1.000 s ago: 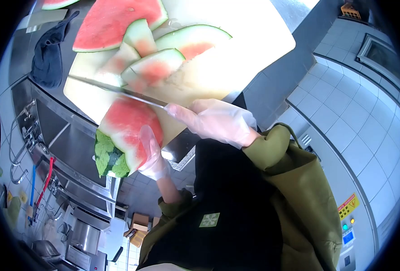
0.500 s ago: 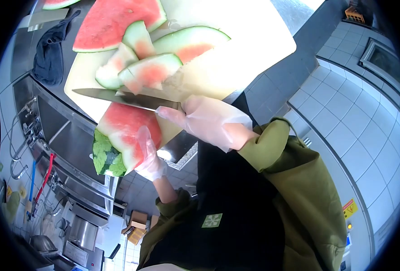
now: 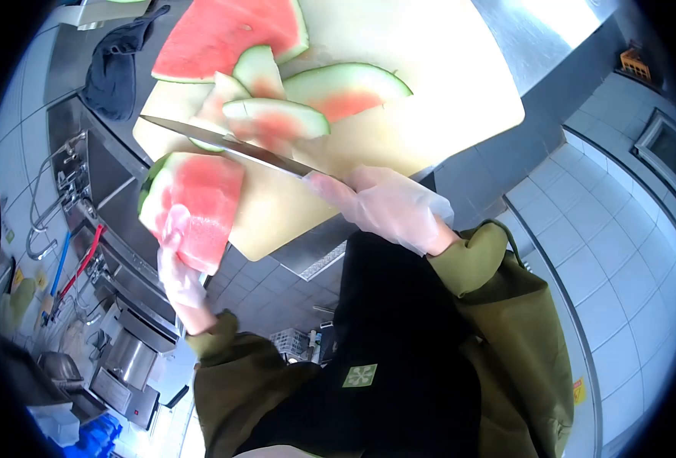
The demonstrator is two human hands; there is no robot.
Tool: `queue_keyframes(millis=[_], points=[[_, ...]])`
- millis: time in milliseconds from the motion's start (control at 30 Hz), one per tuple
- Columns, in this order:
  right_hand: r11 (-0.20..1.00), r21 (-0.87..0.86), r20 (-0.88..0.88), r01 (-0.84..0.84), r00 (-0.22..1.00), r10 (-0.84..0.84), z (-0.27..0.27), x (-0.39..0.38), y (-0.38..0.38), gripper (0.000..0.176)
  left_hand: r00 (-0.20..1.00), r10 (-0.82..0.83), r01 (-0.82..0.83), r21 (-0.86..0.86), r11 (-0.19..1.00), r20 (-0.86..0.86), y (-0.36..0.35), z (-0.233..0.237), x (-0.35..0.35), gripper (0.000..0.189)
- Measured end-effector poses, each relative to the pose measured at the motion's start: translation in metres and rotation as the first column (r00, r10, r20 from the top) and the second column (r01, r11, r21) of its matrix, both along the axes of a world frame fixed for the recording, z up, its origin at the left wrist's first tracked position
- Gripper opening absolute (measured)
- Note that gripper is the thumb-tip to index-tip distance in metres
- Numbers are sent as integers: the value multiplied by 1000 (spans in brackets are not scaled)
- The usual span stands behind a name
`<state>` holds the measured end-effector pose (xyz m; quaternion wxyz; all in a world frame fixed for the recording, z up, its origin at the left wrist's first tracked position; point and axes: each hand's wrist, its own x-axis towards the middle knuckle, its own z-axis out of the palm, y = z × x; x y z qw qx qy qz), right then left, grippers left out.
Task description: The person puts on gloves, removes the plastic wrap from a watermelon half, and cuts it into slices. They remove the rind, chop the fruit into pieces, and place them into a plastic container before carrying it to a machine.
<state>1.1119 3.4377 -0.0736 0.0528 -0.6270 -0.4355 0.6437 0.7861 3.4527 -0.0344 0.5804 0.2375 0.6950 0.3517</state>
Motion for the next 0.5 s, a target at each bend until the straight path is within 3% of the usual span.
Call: queue_keyframes(millis=[100,167,200,233,300,400,433,500], points=[[989,151,-67,-5,998,15,-3,2,1,65,999,-40,40,-215,976,2,11,24,9,42],[999,37,-117,-38,992,42,-2,4,7,65,996,-93,92,-170,981,6,-5,37,25,36],[999,-25,-153,-44,987,40,3,8,13,64,993,-98,79,-243,967,-64,-24,23,1,35],[995,-88,-185,-51,982,33,7,9,16,63,963,-266,269,-138,953,37,-24,18,2,37],[999,47,-257,20,966,-7,-32,6,-18,60,960,-208,251,-244,937,188,-9,18,22,45],[999,-5,-349,54,936,-52,-18,7,-6,57,974,-126,170,-234,957,190,7,17,33,51],[997,-62,-372,49,926,-68,-5,8,5,57,970,-200,227,-227,947,136,16,18,37,51],[1000,-12,-340,5,940,-9,6,10,13,52,942,-334,332,-221,917,30,31,22,41,49]])
